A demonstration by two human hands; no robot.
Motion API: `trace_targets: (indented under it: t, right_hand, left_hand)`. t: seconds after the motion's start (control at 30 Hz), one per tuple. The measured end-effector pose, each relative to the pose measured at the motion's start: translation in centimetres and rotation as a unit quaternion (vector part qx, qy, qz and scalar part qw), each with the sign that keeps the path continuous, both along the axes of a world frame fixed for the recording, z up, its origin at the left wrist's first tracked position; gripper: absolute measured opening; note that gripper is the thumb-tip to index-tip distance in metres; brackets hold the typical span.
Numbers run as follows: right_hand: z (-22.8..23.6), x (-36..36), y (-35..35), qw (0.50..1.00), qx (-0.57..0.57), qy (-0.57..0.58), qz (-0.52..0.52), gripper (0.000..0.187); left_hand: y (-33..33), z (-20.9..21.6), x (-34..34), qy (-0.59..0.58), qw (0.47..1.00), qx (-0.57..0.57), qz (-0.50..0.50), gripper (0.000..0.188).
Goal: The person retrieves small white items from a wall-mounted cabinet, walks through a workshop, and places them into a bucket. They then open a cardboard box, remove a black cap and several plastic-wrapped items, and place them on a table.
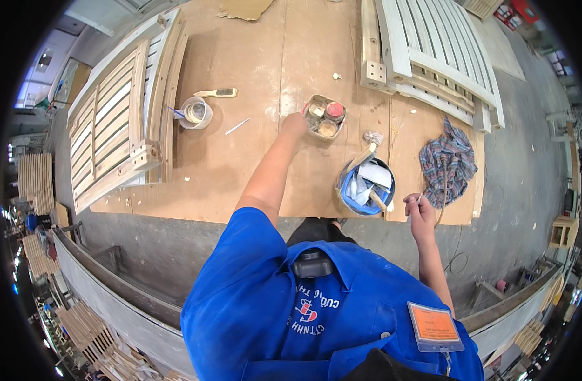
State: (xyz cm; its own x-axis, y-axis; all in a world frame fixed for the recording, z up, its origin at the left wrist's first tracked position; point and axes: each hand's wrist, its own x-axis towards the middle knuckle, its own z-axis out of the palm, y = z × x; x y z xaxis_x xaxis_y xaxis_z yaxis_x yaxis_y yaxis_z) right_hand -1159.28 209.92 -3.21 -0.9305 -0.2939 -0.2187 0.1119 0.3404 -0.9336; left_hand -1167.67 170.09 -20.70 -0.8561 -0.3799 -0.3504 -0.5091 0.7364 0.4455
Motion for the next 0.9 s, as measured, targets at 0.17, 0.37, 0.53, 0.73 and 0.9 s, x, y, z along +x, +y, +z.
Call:
trace_targets:
  t: [0.17,0.37,0.53,0.73,0.9]
  right_hand:
    - [-0.3,1.3,0.7,1.000,-0.003,-0.006,-0.005,0.019]
    - [-0.7,3.1,-2.2,0.998,0.005,-0.013,-0.058,0.019]
    - [-0.2,3.8,-7.9,0.997,0.006,-0.027,-0.075,0.018]
    - [1.4,4.0,-12.0,0.996,0.021,-0.014,-0.083,0.016]
    - [1.7,4.0,-13.1,0.989,-0.074,-0.047,-0.120,0.018]
  left_hand:
    - [-3.0,1.2,4.2,0.060,0.990,-0.013,0.124,0.028]
    - [-16.1,-1.5,5.1,0.080,0.971,-0.015,0.223,0.031]
    - [-24.0,-3.8,1.7,0.004,0.904,0.151,0.401,0.030]
    - [-27.7,-2.2,0.7,0.108,0.782,0.160,0.592,0.035]
    - [-25.6,-1.2,0.1,-0.327,0.886,-0.328,0.028,0.033]
